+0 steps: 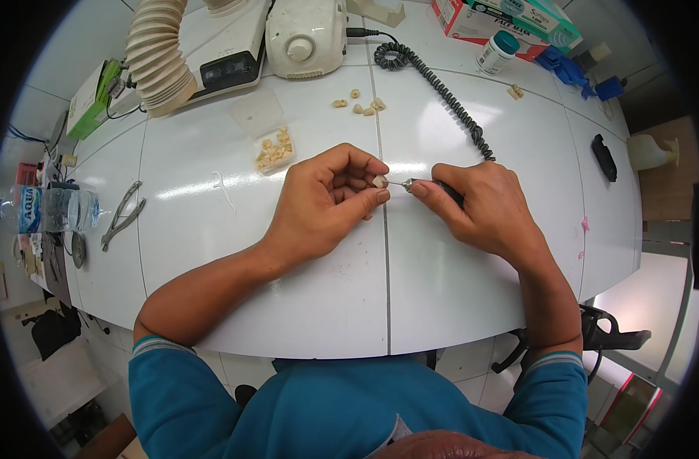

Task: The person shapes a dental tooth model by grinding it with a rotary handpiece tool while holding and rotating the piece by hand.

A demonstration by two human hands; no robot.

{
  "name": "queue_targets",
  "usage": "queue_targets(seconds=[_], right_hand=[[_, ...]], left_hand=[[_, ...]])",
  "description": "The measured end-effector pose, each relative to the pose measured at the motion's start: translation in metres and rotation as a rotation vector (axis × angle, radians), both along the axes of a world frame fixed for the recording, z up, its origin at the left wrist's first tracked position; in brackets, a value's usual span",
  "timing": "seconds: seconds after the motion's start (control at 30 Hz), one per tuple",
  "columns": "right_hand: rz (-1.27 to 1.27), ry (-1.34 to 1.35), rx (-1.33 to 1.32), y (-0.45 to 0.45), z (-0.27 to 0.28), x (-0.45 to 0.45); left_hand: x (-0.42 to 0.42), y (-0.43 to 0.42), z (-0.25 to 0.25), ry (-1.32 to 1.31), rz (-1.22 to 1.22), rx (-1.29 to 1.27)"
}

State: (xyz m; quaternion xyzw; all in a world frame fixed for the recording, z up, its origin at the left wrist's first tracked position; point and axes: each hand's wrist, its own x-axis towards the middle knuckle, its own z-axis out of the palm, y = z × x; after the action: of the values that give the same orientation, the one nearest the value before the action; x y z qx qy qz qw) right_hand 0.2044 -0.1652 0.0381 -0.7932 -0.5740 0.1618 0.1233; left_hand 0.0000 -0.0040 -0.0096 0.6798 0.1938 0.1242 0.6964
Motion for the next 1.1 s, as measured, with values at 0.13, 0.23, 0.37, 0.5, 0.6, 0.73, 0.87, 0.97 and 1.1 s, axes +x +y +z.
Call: queue_targets(seconds=[0.13,0.23,0.37,0.5,0.6,0.73,0.87,0.97,1.1], right_hand=[[-0.008,-0.001,-0.015,0.0001,0.0008,-0.0006],[-0.008,-0.004,-0.016,0.0001,0.0009,0.0],[0.0,-0.018,-0.01,0.0001,0.0005,-0.0008],[0.005,-0.012,0.0,0.0002,0.0005,-0.0002],[0.005,-0.012,0.002,-0.0002,0.0008,-0.0012],[-0.012,-0.013,0.001,0.0004,0.0002,-0.0028],[0.009,-0.021,0.009,-0.0001,0.0001,-0.0013],[0.013,-0.011,0.004,-0.0002,0.0014,0.0],[0.012,-0.012,-0.005,0.0005,0.0017,-0.0002]], left_hand=[[0.0002,-0.0004,0.001,0.013,0.006,0.002],[0.0004,-0.0004,0.0022,0.019,0.011,0.008],[0.0008,-0.0012,0.0022,0.021,0.013,0.001],[0.001,-0.001,0.0007,0.016,0.013,0.006],[0.0012,-0.0016,0.0009,0.025,0.013,-0.003],[0.001,-0.002,0.0009,0.024,0.01,0.004],[0.0002,-0.0023,-0.0023,0.01,0.003,0.064],[0.0008,-0.0012,-0.0005,0.015,0.013,0.015],[0.0009,-0.0015,-0.0001,0.017,0.02,-0.001]])
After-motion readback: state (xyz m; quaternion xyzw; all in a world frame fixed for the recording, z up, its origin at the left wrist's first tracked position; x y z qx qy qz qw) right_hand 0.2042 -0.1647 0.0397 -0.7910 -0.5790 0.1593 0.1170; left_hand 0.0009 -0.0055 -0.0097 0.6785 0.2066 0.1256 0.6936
